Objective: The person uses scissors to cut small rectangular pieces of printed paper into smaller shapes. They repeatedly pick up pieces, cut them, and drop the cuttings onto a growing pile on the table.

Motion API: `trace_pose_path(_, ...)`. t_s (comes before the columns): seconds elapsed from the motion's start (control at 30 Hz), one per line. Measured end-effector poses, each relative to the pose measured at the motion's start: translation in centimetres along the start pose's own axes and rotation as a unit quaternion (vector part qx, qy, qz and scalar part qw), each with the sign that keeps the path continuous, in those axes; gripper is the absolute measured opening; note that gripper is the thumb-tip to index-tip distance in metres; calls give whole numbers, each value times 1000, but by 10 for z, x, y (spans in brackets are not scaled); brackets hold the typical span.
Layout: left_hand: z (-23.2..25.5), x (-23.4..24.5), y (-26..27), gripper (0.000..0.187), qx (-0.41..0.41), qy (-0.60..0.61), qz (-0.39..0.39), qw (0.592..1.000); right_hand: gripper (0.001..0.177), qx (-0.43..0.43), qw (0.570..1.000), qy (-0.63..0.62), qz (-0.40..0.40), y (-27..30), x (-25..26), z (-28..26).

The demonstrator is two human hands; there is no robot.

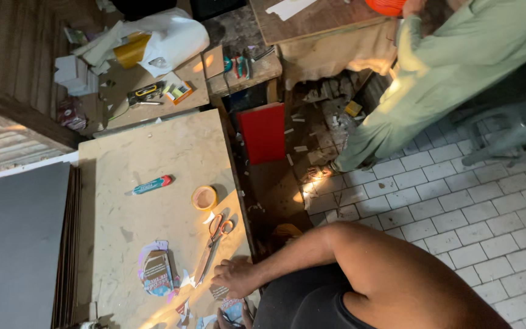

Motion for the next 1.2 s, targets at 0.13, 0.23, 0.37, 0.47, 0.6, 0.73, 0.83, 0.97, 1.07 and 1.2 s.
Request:
trace_pose_path(0.13, -1, 5, 7, 77, -6, 7, 9, 1000, 61, -19, 998, -13, 66, 3, -8, 8)
trace_pose_path(0.23, -12, 7, 19, 77, -10, -6, 10, 1000, 52, -62, 998, -3, 29, 5, -5, 4)
trace_pose_path(0.37, -40, 9, 31, 76, -23, -63, 20, 998, 24, -1, 994, 8, 113, 10, 22, -25)
trace_pose_path(0.47, -60, 12, 42, 75, -46, -160, 26, 986, 21, 84, 983, 108, 120, 17, 41, -46)
trace_pose_path(0.6, -78, 8, 57, 74, -33, -204, 14, 978, 21, 123, 986, 39, 105, 24, 59, -61)
trace_pose_path(0.73, -95, 7, 50, 82, 47, -20, 7, 999, 18, 83, 993, -22, 84, 16, 65, -65)
trace_pose_path(0.83, -105, 5, 37, 70, 104, 167, -19, 980, 21, -3, 982, -180, 53, 11, 65, -49)
trace_pose_path(0.97, -106, 17, 32, 50, 121, 236, 24, 964, 21, -4, 945, -323, 51, 9, 54, -32)
trace_pose_path(1.07, -85, 31, 35, 44, -1, 154, 31, 988, 22, 40, 996, -75, 0, 12, 36, -26)
trace_pose_path(1.2, -62, 19, 27, 41, 13, 214, 20, 977, 36, 218, 970, 19, 104, 30, 39, -32)
Point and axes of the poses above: each hand's wrist, its own y-axis away from the middle knuckle, its own x-axis out of the back of the hand, z = x × y, the point moved 5 cm from there along -y, towards the middle knuckle, and after that the axes turned 7 degrees about z, right-handed, at the moved point
